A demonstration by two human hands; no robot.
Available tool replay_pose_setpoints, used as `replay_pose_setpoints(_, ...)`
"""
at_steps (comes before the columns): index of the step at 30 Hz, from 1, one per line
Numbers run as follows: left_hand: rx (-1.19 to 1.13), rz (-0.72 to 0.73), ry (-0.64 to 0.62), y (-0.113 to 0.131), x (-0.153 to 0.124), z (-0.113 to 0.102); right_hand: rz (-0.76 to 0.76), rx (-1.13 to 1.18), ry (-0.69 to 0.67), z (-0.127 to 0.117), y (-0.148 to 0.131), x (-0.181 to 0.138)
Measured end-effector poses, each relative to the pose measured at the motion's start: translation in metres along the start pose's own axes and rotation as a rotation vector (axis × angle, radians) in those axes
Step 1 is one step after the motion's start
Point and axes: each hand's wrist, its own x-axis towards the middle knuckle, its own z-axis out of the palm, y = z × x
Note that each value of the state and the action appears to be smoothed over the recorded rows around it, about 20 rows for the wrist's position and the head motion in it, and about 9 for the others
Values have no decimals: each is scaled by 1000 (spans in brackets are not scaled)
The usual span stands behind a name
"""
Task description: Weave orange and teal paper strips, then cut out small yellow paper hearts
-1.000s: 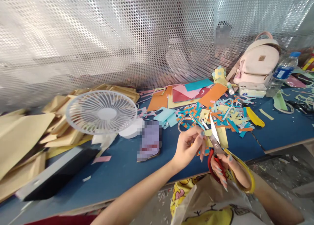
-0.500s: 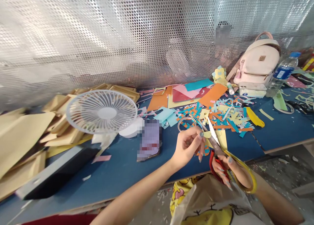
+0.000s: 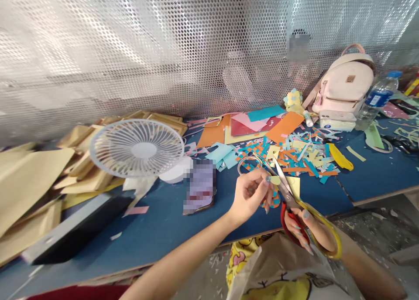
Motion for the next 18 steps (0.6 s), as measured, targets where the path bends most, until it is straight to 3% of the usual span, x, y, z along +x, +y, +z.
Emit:
replay_pose_setpoints(9, 2, 9, 9, -1, 1, 0, 55, -60, 45, 4, -15, -3)
replay_pose_setpoints(18, 19, -17, 54, 1, 0, 2, 18, -81, 81, -2, -1, -5)
